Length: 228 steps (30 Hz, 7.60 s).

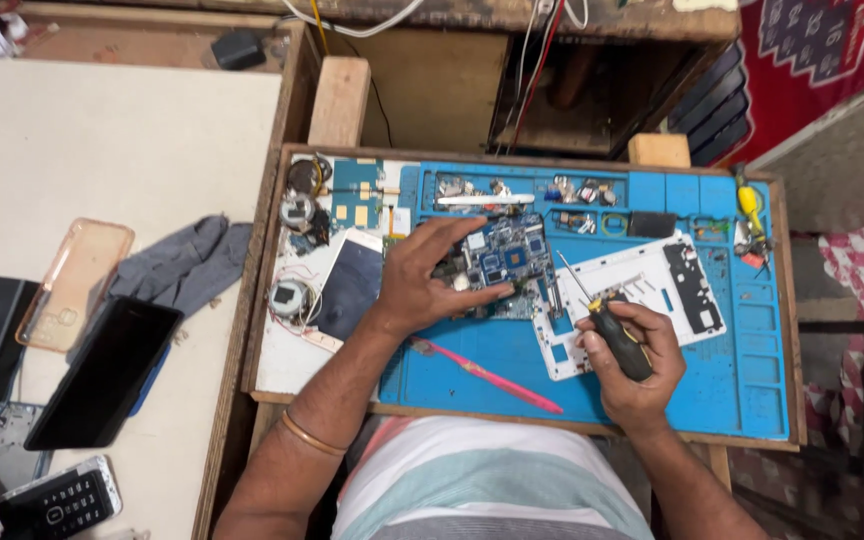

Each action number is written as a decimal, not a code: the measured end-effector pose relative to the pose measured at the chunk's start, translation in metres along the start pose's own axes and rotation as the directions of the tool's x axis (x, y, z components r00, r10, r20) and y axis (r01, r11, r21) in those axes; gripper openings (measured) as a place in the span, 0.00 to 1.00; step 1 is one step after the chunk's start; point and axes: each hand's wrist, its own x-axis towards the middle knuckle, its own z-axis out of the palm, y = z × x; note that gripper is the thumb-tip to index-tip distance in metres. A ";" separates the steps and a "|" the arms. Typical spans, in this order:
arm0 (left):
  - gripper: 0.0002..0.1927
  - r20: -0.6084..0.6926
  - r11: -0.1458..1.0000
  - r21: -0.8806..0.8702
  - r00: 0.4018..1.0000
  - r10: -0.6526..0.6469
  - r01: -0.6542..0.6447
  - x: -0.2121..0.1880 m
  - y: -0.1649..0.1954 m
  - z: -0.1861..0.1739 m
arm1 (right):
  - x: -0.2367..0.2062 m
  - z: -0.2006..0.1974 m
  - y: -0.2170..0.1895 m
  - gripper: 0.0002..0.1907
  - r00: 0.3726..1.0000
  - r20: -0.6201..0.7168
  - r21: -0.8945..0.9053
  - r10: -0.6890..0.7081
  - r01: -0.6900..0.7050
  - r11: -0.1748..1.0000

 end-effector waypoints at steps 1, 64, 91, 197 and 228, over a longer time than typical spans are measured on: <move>0.39 0.000 1.000 0.023 1.000 0.011 -0.011 -0.001 0.000 0.000 | -0.001 -0.001 0.001 0.17 1.000 0.000 -0.067 -0.029 0.029 0.997; 0.21 0.383 0.741 -0.520 0.892 -0.241 0.424 -0.008 -0.013 0.012 | -0.001 -0.004 0.022 0.15 0.996 0.006 -0.002 0.093 -0.093 0.996; 0.40 0.394 0.898 -0.319 0.904 -0.166 0.304 -0.009 0.000 0.009 | 0.005 -0.004 0.020 0.17 0.992 0.013 0.163 0.122 -0.123 0.979; 0.13 0.401 0.669 -0.586 0.881 -0.251 0.457 -0.009 -0.023 0.008 | 0.007 -0.005 0.017 0.17 0.976 0.033 0.155 0.214 -0.216 0.964; 0.11 0.449 0.586 -0.618 0.847 -0.286 0.525 -0.010 -0.032 0.008 | 0.003 -0.003 0.011 0.16 0.973 0.038 0.029 0.228 -0.229 0.973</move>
